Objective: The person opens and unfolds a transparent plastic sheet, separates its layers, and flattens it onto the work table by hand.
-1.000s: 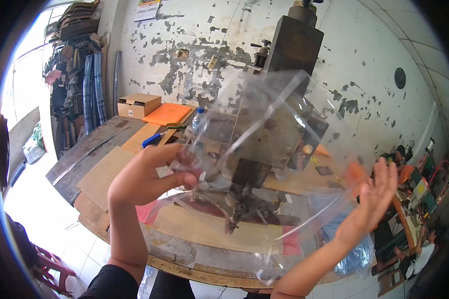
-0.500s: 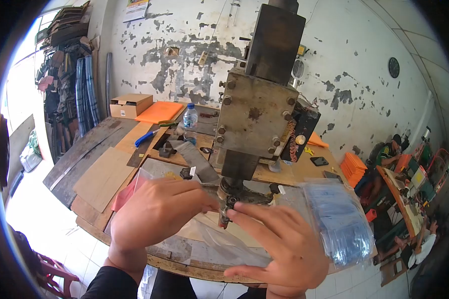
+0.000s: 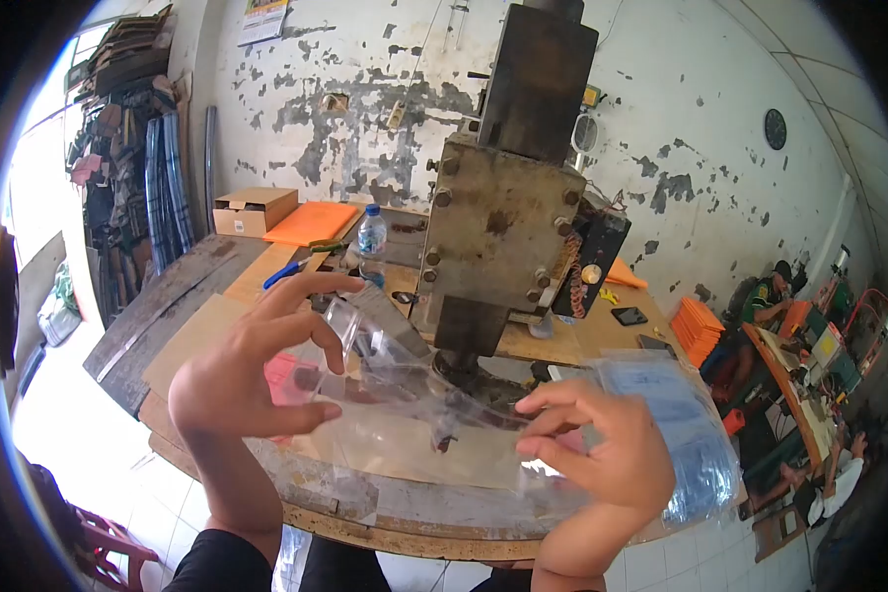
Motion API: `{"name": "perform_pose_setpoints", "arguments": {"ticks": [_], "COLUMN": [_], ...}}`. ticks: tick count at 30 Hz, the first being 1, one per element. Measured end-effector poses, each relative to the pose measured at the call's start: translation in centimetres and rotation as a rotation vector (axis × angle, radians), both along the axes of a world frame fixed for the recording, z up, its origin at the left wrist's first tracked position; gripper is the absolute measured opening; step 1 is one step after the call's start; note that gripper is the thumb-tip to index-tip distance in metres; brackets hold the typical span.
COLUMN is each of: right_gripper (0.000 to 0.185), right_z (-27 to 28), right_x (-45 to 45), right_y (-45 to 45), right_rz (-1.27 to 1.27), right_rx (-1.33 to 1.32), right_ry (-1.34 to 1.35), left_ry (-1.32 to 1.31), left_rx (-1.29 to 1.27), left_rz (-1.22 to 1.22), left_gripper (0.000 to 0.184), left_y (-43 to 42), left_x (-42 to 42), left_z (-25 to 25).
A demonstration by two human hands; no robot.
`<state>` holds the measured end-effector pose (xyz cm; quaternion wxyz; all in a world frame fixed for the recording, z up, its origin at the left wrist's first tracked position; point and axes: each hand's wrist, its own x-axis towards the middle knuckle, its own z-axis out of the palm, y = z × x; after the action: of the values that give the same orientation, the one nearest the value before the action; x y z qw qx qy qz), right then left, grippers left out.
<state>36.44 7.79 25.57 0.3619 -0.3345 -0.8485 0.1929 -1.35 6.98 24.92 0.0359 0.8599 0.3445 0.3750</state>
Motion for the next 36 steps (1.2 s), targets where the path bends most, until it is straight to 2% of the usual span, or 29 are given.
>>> {"name": "perform_pose_setpoints", "arguments": {"ticks": [2,6,9,11,12,14,15,17,18,21,23,24,26,27,29,33,35,36], "right_gripper": [0.024,0.019,0.019,0.018,0.018,0.029,0.029,0.046,0.046,0.058,0.045,0.045,0.03,0.03,0.018,0.028,0.012,0.012], "right_z": [-0.2,-0.7,-0.9,-0.7,-0.6,-0.4,-0.6,-1.1,-0.9,0.5,1.3,0.9,-0.2,-0.6,-1.0,-0.7,-0.6,-0.6], "right_x": [0.1,0.5,2.1,2.8,3.1,3.3,3.3,3.2,3.2,3.2,3.4,3.6,3.8,3.7,3.3,2.6,2.8,2.7], "right_y": [1.1,3.0,4.0,4.5,4.6,4.7,4.7,4.4,4.3,4.1,3.7,3.7,3.9,4.2,4.7,4.6,4.9,5.0], "right_rz": [-0.02,0.079,0.191,0.306,0.306,0.225,0.225,0.237,0.235,0.383,0.262,0.258,0.04,0.036,-0.007,-0.083,-0.094,-0.094], "right_rx": [-0.023,-0.037,-0.021,-0.034,-0.034,-0.015,-0.015,-0.162,-0.161,-0.023,0.24,0.239,0.219,0.219,0.107,0.143,0.14,0.14], "right_ry": [0.07,0.165,0.207,0.166,0.166,0.082,0.083,0.335,0.336,0.306,0.0,0.003,0.123,0.127,0.369,0.439,0.489,0.489], "left_ry": [-0.078,-0.066,-0.174,-0.27,-0.271,-0.523,-0.522,-0.717,-0.716,-0.85,-0.858,-0.896,-0.882,-0.873,-0.866,-0.792,-0.793,-0.794], "left_rx": [-0.12,-0.101,-0.061,-0.223,-0.224,-0.236,-0.236,-0.311,-0.312,-0.277,-0.25,-0.239,-0.217,-0.194,-0.219,-0.256,-0.259,-0.262], "left_rz": [-0.071,-0.129,-0.221,-0.301,-0.301,-0.329,-0.329,-0.151,-0.153,-0.127,-0.018,-0.061,-0.072,-0.082,-0.118,-0.18,-0.161,-0.142], "left_gripper": [0.044,0.043,0.04,0.035,0.035,0.027,0.027,0.023,0.023,0.022,0.024,0.025,0.025,0.025,0.026,0.032,0.032,0.032], "left_y": [1.5,3.8,4.6,4.6,5.0,6.1,5.9,5.3,5.1,5.1,5.7,5.8,6.1,6.2,5.9,6.0,6.6,6.8], "left_x": [-0.8,-0.7,-0.9,-1.0,-1.0,-0.6,-0.3,0.7,0.9,0.9,0.0,-0.3,-0.6,-0.7,-0.5,-0.8,-1.0,-1.0], "left_z": [-0.2,-0.7,-0.7,-0.6,-0.9,-1.8,-1.8,-1.5,-1.3,-0.8,-1.3,-1.3,-1.5,-1.5,-1.4,-1.5,-1.9,-2.1]}}
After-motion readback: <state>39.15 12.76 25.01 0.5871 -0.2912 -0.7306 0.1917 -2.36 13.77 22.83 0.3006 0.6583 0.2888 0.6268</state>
